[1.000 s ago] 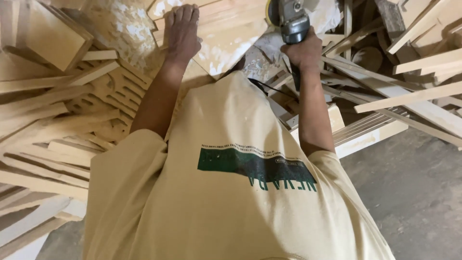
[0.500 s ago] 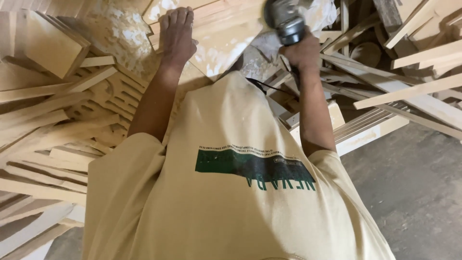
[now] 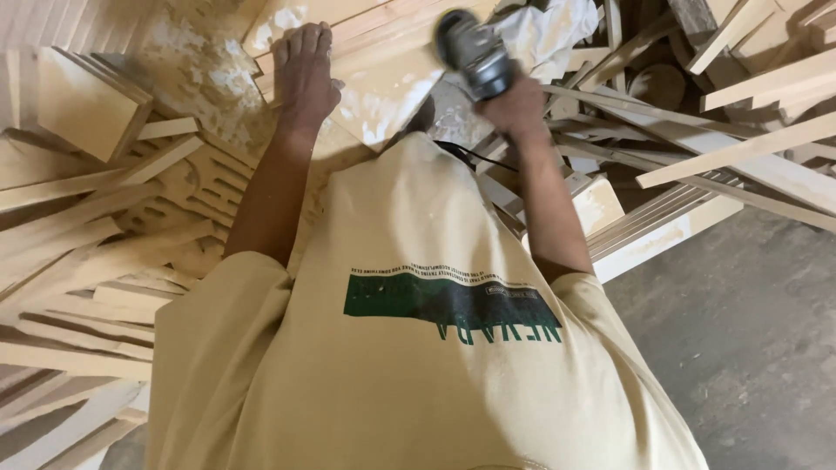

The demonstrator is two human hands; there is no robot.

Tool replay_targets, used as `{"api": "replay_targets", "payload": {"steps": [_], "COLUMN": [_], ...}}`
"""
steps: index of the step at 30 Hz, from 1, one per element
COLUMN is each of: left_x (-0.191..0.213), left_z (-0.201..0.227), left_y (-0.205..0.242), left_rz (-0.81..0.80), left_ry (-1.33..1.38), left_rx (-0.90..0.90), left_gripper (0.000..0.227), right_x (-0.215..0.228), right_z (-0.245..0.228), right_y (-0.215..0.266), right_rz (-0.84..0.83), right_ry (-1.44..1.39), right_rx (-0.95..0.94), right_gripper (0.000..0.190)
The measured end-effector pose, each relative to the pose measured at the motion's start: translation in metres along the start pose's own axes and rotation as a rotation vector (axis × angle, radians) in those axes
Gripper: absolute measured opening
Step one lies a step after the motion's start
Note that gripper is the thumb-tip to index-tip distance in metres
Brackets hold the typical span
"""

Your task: Using a power sander to smooth the surfaces and edges of wooden boards in a workshop environment.

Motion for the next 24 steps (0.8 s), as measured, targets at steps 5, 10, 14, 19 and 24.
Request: {"api": "replay_targets", "payload": {"steps": [5, 10, 14, 19, 24], "left_x": [-0.002, -0.004, -0.007, -0.003, -0.005], "left_z": [-0.001, -0.001, -0.003, -0.001, -0.001], "left_y": [-0.001, -0.001, -0.005, -0.003, -0.003], "left_rz": [0.034, 0.033, 0.037, 0.01, 0.014], "left_ry": [-0.025, 0.073, 0.104, -0.001, -0.031], "left_rx": [0.009, 0.002, -0.032, 0.009, 0.026], "left_gripper": [0.099, 0.098, 0.098, 0.1, 0.098], "right_x": [0.021, -0.026, -0.037, 0.025, 0.064], "right_z": [0.01, -0.065, -0.062, -0.023, 0.032], "right_y": [-0.004, 0.018, -0.024, -0.044, -0.059], "right_rz": [0.202, -0.119, -0.054, 0.082, 0.207], "right_ry": [-0.027, 0.12, 0.38, 0.05, -0.05], "right_rx": [0.026, 0.12, 0.293, 0.173, 0.101], "right_gripper": [0.065, 0.083, 0.054, 0.1, 0.074]}}
Point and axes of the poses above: each hand's wrist, its own y-axis away from the middle knuckle, its own x-axis out of the back of the hand, z = x × y, the point moved 2 cm from there along -y, towards the middle knuckle, and after that the axes turned 15 degrees about -z, right-handed, at the moved point
